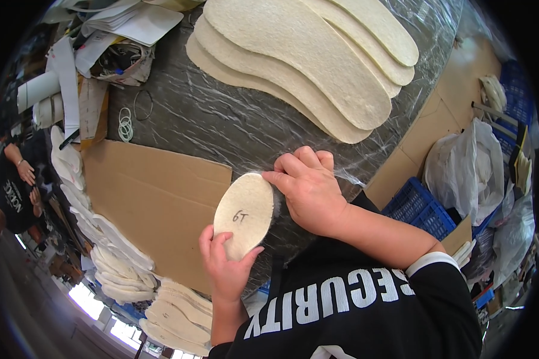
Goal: The person is assembling white fuzzy lining onto shoe insole components by hand.
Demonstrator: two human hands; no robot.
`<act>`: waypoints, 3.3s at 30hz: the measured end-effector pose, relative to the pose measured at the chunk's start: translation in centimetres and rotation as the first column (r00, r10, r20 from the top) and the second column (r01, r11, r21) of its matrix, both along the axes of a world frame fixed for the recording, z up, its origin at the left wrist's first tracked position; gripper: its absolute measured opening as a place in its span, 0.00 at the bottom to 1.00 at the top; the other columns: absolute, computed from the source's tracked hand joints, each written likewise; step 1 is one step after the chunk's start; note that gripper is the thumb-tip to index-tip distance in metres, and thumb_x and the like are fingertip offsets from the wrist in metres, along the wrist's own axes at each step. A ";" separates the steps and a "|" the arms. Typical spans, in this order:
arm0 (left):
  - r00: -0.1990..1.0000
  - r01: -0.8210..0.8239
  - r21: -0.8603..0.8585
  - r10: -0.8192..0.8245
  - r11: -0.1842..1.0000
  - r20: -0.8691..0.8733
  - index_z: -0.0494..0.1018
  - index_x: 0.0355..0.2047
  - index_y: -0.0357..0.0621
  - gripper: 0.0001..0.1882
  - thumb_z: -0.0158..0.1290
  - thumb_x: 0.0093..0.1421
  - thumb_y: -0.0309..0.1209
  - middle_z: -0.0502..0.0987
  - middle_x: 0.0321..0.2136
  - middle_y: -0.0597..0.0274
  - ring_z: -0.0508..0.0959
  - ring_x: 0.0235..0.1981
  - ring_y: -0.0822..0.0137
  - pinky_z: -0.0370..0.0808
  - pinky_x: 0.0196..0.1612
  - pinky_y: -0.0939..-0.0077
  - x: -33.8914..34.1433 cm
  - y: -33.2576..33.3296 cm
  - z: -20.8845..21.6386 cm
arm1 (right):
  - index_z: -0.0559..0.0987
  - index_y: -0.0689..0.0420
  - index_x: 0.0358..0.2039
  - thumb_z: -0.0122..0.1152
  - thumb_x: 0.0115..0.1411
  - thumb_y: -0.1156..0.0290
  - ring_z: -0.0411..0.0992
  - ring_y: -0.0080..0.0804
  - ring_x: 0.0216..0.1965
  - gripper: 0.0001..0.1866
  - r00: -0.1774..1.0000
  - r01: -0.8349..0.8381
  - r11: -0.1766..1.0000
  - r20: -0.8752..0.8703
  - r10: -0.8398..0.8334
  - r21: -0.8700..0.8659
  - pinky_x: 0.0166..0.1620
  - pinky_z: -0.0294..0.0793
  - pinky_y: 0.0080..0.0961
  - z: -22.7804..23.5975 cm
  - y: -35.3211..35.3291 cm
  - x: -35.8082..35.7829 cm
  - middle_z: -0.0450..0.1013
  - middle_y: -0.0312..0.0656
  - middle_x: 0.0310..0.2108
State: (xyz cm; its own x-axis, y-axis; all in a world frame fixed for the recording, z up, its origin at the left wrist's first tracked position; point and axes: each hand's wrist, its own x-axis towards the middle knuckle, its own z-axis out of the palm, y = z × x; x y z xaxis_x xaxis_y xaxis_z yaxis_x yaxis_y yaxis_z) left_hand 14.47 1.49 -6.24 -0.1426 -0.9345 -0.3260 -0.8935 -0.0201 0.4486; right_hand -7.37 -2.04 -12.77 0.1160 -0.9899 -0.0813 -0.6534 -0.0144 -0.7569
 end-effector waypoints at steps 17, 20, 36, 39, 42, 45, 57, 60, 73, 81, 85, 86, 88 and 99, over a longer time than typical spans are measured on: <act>0.995 0.059 -0.052 -0.054 0.997 0.083 0.70 0.38 0.39 0.34 0.75 0.33 0.38 0.65 0.50 0.49 0.72 0.46 0.48 0.73 0.46 0.60 -0.2 0.2 -0.9 | 0.81 0.53 0.41 0.56 0.50 0.77 0.65 0.33 0.43 0.16 1.000 -0.010 1.000 -0.002 0.010 0.007 0.46 0.56 0.36 0.0 0.1 0.0 0.70 0.33 0.36; 0.995 0.063 -0.076 -0.056 0.995 0.084 0.71 0.39 0.39 0.34 0.74 0.33 0.40 0.66 0.50 0.49 0.72 0.46 0.48 0.73 0.46 0.60 -0.4 0.3 -1.0 | 0.79 0.54 0.42 0.60 0.49 0.73 0.65 0.35 0.43 0.17 0.999 -0.033 0.999 0.028 0.032 0.010 0.46 0.56 0.38 -0.1 0.3 -0.4 0.70 0.35 0.37; 0.977 0.195 -0.095 -0.201 0.976 -0.067 0.71 0.38 0.42 0.33 0.72 0.33 0.42 0.68 0.48 0.50 0.72 0.37 0.54 0.72 0.37 0.63 -2.1 0.8 -1.4 | 0.77 0.59 0.45 0.64 0.48 0.65 0.64 0.41 0.39 0.23 0.983 -0.030 0.993 -0.186 0.008 -0.111 0.46 0.56 0.36 0.0 3.8 -3.2 0.69 0.41 0.35; 0.975 0.185 -0.055 -0.190 0.981 -0.113 0.70 0.39 0.41 0.34 0.71 0.34 0.42 0.68 0.48 0.50 0.72 0.37 0.53 0.72 0.37 0.62 -1.8 0.5 -1.5 | 0.77 0.59 0.45 0.64 0.49 0.65 0.64 0.40 0.39 0.22 0.978 -0.051 0.993 -0.209 0.028 -0.107 0.45 0.56 0.35 0.0 4.0 -3.2 0.69 0.41 0.35; 0.975 0.196 -0.039 -0.199 0.980 -0.094 0.69 0.42 0.41 0.36 0.71 0.34 0.42 0.68 0.49 0.49 0.72 0.37 0.53 0.72 0.38 0.63 -1.8 -0.1 -1.1 | 0.77 0.59 0.45 0.63 0.49 0.65 0.64 0.40 0.39 0.22 0.976 -0.052 0.993 -0.215 0.027 -0.110 0.45 0.56 0.35 0.0 3.9 -3.3 0.68 0.41 0.35; 0.975 0.184 0.001 -0.183 0.983 -0.122 0.67 0.45 0.40 0.39 0.71 0.34 0.42 0.68 0.49 0.49 0.72 0.38 0.53 0.71 0.39 0.63 -1.8 -0.5 -1.0 | 0.77 0.59 0.45 0.63 0.49 0.66 0.64 0.40 0.39 0.21 0.974 -0.050 0.993 -0.225 0.024 -0.110 0.45 0.56 0.35 0.1 3.8 -3.3 0.68 0.41 0.35; 0.966 0.208 0.096 -0.189 0.974 -0.176 0.63 0.54 0.38 0.43 0.70 0.37 0.32 0.58 0.54 0.49 0.66 0.46 0.48 0.69 0.48 0.60 -1.1 -0.6 0.2 | 0.77 0.59 0.43 0.65 0.46 0.70 0.64 0.40 0.38 0.21 0.973 -0.011 0.992 -0.228 -0.019 -0.127 0.45 0.56 0.34 0.1 3.6 -2.7 0.68 0.41 0.35; 0.968 0.195 0.090 -0.177 0.977 -0.177 0.63 0.55 0.37 0.42 0.69 0.37 0.29 0.59 0.54 0.48 0.67 0.46 0.48 0.69 0.47 0.59 -1.0 -0.4 0.3 | 0.77 0.58 0.43 0.65 0.46 0.70 0.65 0.39 0.38 0.21 0.973 -0.011 0.991 -0.232 -0.020 -0.134 0.45 0.56 0.35 0.2 3.6 -2.7 0.68 0.41 0.35; 0.984 0.159 0.092 -0.150 0.983 -0.096 0.66 0.53 0.34 0.43 0.70 0.34 0.29 0.64 0.54 0.53 0.67 0.44 0.51 0.70 0.47 0.62 -1.1 -0.9 0.3 | 0.77 0.58 0.44 0.65 0.46 0.70 0.64 0.39 0.39 0.22 0.972 -0.015 0.990 -0.236 -0.019 -0.141 0.45 0.55 0.35 0.0 3.6 -2.7 0.68 0.40 0.35; 0.983 0.140 0.095 -0.127 0.986 -0.129 0.65 0.54 0.34 0.43 0.70 0.34 0.27 0.64 0.55 0.52 0.67 0.45 0.50 0.70 0.48 0.62 -1.4 -1.2 -0.3 | 0.75 0.59 0.47 0.65 0.46 0.71 0.64 0.43 0.41 0.25 0.974 0.020 0.993 -0.222 -0.045 -0.115 0.47 0.57 0.37 0.6 3.5 -2.8 0.68 0.45 0.38; 0.985 0.137 0.075 -0.127 0.988 -0.119 0.65 0.54 0.33 0.44 0.70 0.34 0.27 0.64 0.56 0.52 0.67 0.45 0.50 0.70 0.48 0.62 -1.9 -1.3 -0.4 | 0.69 0.59 0.55 0.68 0.45 0.53 0.59 0.52 0.55 0.39 0.973 -0.049 0.990 -0.230 0.018 -0.129 0.58 0.53 0.48 1.9 3.2 -2.3 0.63 0.53 0.54; 0.984 0.140 0.072 -0.131 0.988 -0.118 0.65 0.55 0.33 0.44 0.69 0.34 0.26 0.64 0.56 0.53 0.67 0.45 0.50 0.70 0.48 0.62 -2.1 -1.3 -0.5 | 0.68 0.57 0.58 0.68 0.43 0.45 0.56 0.53 0.61 0.44 0.956 -0.202 0.966 -0.249 0.158 -0.164 0.61 0.50 0.52 2.5 2.5 -1.8 0.60 0.53 0.59; 0.984 0.141 0.065 -0.133 0.988 -0.117 0.65 0.55 0.33 0.44 0.69 0.35 0.26 0.64 0.56 0.53 0.67 0.46 0.50 0.70 0.49 0.61 -2.4 -1.3 -0.6 | 0.66 0.55 0.59 0.65 0.39 0.40 0.51 0.52 0.65 0.49 0.873 -0.413 0.908 -0.314 0.373 -0.070 0.64 0.44 0.55 2.6 0.8 -0.3 0.56 0.51 0.63; 0.915 -0.241 0.233 0.300 0.942 -0.268 0.69 0.41 0.37 0.23 0.64 0.44 0.18 0.71 0.43 0.59 0.75 0.41 0.66 0.73 0.44 0.72 4.0 1.1 -0.1 | 0.61 0.50 0.64 0.65 0.28 0.35 0.43 0.45 0.70 0.61 0.702 -0.576 0.806 -0.426 0.571 0.132 0.67 0.31 0.55 0.9 -1.1 0.5 0.50 0.45 0.68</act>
State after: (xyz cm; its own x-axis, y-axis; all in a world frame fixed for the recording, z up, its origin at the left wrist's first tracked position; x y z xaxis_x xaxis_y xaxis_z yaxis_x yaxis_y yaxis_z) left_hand 18.52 2.54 -6.33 -0.0107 -0.8748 -0.4844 -0.6684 -0.3540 0.6542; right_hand -6.92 -3.12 -11.92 0.6181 -0.7445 -0.2525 -0.7670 -0.5006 -0.4015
